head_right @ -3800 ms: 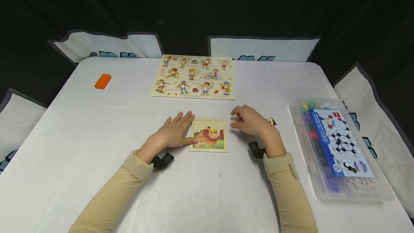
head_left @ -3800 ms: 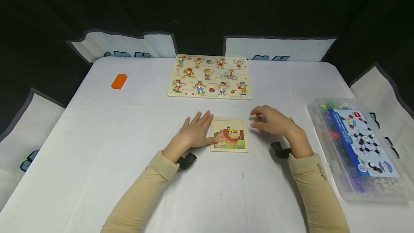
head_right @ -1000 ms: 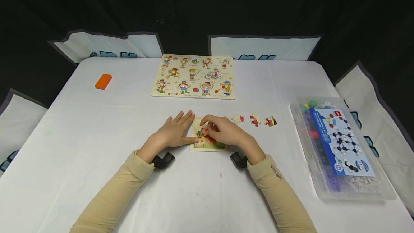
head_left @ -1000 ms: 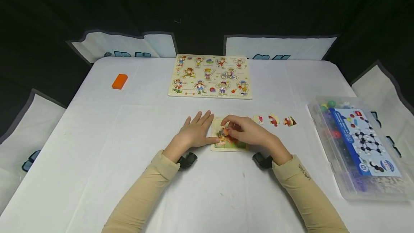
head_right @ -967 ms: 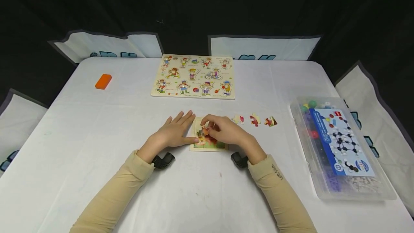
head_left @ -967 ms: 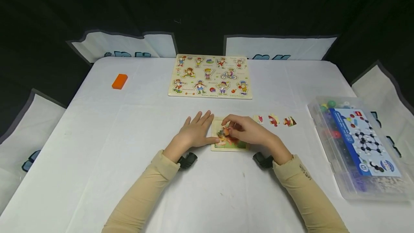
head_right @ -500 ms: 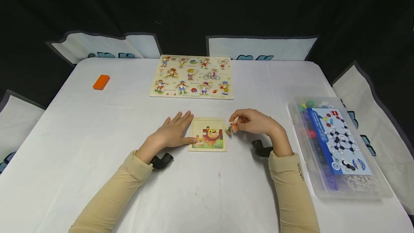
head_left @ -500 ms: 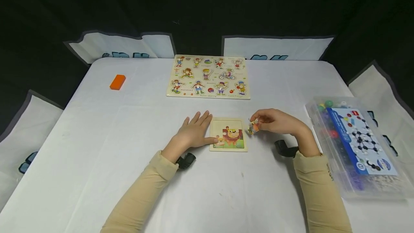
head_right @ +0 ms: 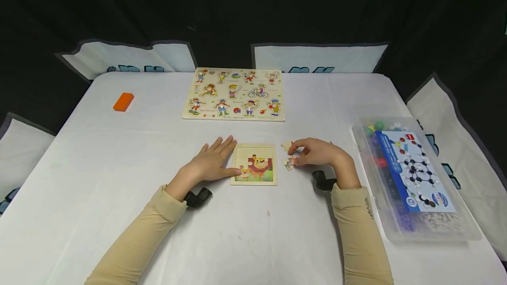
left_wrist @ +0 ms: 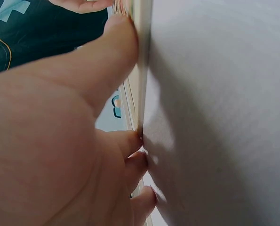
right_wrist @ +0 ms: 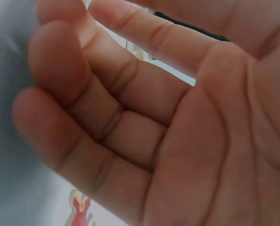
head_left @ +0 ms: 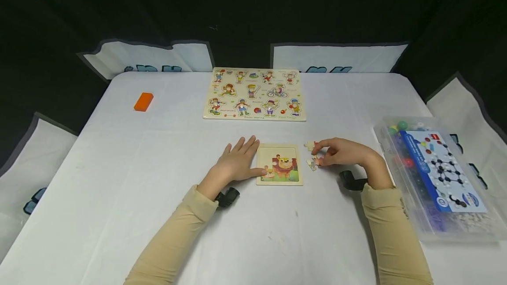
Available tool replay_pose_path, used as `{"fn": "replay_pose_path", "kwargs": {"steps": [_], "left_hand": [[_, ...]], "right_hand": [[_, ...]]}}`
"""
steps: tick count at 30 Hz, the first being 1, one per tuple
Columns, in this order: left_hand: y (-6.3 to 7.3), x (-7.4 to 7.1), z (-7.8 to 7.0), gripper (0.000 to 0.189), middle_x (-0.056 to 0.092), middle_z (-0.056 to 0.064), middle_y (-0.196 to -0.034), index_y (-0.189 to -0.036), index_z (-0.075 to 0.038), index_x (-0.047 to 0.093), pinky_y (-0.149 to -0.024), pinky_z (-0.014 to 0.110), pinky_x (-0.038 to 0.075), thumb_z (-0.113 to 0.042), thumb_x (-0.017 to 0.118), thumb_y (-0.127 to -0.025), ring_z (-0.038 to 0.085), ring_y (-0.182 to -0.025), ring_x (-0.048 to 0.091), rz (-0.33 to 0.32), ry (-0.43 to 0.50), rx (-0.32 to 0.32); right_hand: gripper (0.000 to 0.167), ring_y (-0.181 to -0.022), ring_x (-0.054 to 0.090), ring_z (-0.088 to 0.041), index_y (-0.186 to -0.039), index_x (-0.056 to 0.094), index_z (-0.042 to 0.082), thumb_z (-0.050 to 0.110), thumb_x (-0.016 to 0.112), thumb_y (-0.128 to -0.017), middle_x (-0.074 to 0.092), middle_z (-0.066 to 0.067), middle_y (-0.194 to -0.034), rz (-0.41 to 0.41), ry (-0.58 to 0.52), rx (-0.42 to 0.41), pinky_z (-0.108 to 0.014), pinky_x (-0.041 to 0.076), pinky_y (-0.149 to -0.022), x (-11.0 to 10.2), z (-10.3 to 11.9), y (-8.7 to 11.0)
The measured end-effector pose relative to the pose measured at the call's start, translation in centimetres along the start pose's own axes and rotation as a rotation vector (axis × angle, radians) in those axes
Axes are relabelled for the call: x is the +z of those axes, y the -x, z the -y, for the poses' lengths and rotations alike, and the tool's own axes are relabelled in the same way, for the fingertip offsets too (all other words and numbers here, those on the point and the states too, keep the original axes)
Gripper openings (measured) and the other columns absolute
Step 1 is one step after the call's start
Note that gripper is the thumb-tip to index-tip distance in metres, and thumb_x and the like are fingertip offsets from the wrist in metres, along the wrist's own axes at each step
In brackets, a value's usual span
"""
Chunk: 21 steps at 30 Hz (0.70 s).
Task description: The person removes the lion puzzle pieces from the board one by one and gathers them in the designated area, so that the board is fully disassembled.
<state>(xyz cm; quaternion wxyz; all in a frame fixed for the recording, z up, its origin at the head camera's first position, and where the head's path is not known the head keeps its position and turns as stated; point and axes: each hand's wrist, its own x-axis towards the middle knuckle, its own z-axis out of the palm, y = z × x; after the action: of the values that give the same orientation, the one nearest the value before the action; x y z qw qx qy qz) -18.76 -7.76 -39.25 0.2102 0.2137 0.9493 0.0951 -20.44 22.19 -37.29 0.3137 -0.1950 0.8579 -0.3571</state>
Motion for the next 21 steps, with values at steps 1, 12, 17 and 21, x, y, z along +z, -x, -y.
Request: {"fn": "replay_pose_path", "kwargs": {"steps": [1,12,17,21], "left_hand": [[0.0,0.0,0.0,0.089,0.003,0.004,-0.151,-0.147,-0.012,0.01,-0.105,0.051,0.005,-0.059,0.05,-0.083,0.027,-0.136,0.001,-0.001,-0.002,0.001],[0.0,0.0,0.2,0.089,0.002,0.003,-0.151,-0.147,-0.013,0.009,-0.105,0.051,0.004,-0.06,0.049,-0.083,0.027,-0.136,0.0,0.002,-0.011,-0.007],[-0.1,0.0,0.1,0.089,0.002,0.003,-0.151,-0.147,-0.013,0.008,-0.105,0.051,0.004,-0.061,0.048,-0.083,0.027,-0.136,0.0,0.01,-0.019,-0.012],[-0.1,0.0,0.2,0.089,0.002,0.003,-0.151,-0.147,-0.013,0.008,-0.105,0.051,0.004,-0.061,0.048,-0.083,0.027,-0.136,0.0,0.007,-0.016,-0.01]], "right_hand": [[0.029,-0.059,0.044,-0.015,-0.11,0.057,0.0,0.014,0.063,-0.085,0.054,-0.004,-0.063,-0.005,0.012,0.009,-0.027,0.036,-0.058,0.0,0.1,0.0],[0.032,-0.06,0.05,-0.018,-0.119,0.057,0.008,0.014,0.06,-0.087,0.058,-0.005,-0.067,-0.073,0.123,-0.082,-0.029,0.039,-0.056,2.4,3.2,-1.9],[0.037,-0.068,0.045,-0.014,-0.122,0.058,0.007,0.017,0.062,-0.086,0.055,-0.001,-0.08,-0.076,0.21,-0.121,-0.028,0.039,-0.06,3.7,4.2,-2.8],[0.039,-0.073,0.045,-0.015,-0.121,0.058,0.001,0.015,0.064,-0.085,0.054,-0.001,-0.087,-0.048,0.24,-0.183,-0.028,0.039,-0.064,4.3,4.4,-3.3]]}}
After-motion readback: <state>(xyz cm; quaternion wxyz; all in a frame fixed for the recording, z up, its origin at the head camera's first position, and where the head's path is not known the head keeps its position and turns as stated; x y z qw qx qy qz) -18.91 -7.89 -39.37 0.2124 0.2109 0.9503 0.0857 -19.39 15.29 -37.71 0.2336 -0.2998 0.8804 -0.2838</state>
